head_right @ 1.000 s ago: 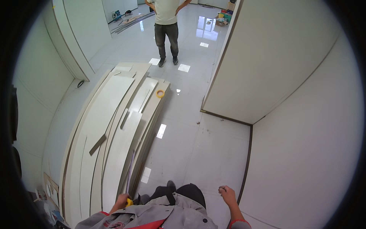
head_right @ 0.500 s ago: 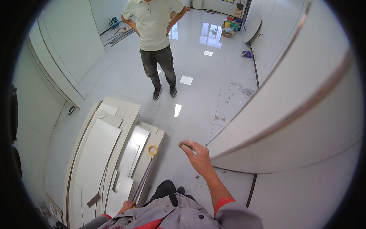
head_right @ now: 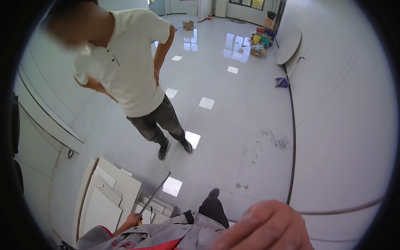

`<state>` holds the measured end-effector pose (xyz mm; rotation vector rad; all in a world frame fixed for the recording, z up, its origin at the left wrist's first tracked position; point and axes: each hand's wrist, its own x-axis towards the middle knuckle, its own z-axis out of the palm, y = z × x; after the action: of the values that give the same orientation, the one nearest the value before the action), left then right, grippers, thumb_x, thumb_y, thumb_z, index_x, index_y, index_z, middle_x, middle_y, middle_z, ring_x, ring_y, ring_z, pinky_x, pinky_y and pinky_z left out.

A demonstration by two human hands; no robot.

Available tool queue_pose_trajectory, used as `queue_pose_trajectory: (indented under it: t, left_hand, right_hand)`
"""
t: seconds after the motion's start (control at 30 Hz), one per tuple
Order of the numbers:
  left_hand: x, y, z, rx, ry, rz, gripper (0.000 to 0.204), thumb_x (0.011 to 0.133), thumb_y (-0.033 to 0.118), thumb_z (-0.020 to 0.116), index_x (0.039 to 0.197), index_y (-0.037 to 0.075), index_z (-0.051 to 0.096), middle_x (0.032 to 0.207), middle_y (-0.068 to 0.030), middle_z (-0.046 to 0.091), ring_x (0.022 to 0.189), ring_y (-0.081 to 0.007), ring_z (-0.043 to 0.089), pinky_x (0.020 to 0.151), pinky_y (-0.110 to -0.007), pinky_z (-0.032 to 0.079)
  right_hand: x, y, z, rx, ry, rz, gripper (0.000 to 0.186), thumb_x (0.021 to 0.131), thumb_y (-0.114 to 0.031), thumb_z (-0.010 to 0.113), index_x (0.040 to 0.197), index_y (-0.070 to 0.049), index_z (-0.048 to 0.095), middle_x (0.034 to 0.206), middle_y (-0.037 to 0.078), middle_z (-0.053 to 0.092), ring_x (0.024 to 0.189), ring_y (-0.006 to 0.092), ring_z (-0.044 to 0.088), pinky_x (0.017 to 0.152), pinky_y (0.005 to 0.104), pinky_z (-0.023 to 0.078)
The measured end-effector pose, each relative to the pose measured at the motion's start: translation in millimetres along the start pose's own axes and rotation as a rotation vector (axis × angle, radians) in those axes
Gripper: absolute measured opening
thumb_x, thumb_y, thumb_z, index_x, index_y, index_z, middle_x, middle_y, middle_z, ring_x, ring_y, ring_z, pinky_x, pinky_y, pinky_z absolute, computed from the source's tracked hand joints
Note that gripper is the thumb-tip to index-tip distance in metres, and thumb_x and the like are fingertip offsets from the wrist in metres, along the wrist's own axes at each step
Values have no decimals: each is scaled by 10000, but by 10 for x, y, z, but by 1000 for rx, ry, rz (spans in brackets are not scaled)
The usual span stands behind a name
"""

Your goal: The person installs a dark trim strip along the base of a white wall, measures the wall and trim with a tape measure, marks the trim, and cuts it with an angle grinder. The person also handles small metal fasteners and plastic packaging.

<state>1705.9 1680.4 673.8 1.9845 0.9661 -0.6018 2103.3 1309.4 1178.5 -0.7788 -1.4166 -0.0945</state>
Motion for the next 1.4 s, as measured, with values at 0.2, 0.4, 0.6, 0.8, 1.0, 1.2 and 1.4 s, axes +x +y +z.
queue_pose_trajectory:
  t: [0.2,0.4,0.6,0.8,1.0,1.2,1.4]
  left_hand:
    - [2169,2297,-689,412,133,31,432,913,454,530,952,68,720,958,-203,711,935,-412,669,815,-506,521]
    - [3277,3296,-410,317,14,227,379,919,388,522,936,66,722,942,-209,707,927,-406,670,815,-511,520]
    - [5182,4725,-421,179,-71,-4,374,914,370,526,905,53,723,929,-207,708,900,-394,678,797,-500,529]
    - [7353,6480,-1626,111,3,-107,371,907,360,531,883,44,724,920,-204,709,880,-383,687,781,-490,538]
    - [9163,8083,-3472,135,89,-280,353,887,341,545,885,49,743,902,-187,716,876,-354,703,778,-469,554]
    - [11395,9203,-4593,137,105,-68,240,832,277,587,866,86,728,906,-148,721,870,-351,698,770,-466,552]
    - [13362,10889,-5879,90,262,152,178,799,205,653,941,114,711,917,-100,727,868,-318,702,770,-442,554]
  right_hand:
    - [643,1875,-2285,186,-45,19,270,974,-140,637,1241,-113,615,1084,51,738,944,207,732,775,347,623]
    - [1775,3917,-4177,359,-8,6,223,979,-163,626,1182,-72,627,1047,87,736,926,233,729,751,358,620]
    - [2398,6826,-6029,293,101,76,164,925,-35,544,1063,32,602,973,209,715,823,320,726,710,413,629]
    - [1136,10350,-8251,-438,524,1202,322,966,-167,580,1185,68,605,1036,165,686,932,224,679,777,327,565]
    - [-1857,11312,-9825,-500,527,2199,219,897,-151,584,857,46,672,681,95,651,552,191,626,488,317,511]
    - [-843,13953,-11152,-435,243,2352,210,889,-156,584,842,35,659,676,96,649,553,186,625,491,322,531]
    - [1870,17758,-12786,-504,290,1759,189,903,-157,584,892,24,639,732,94,660,618,168,639,521,300,548]
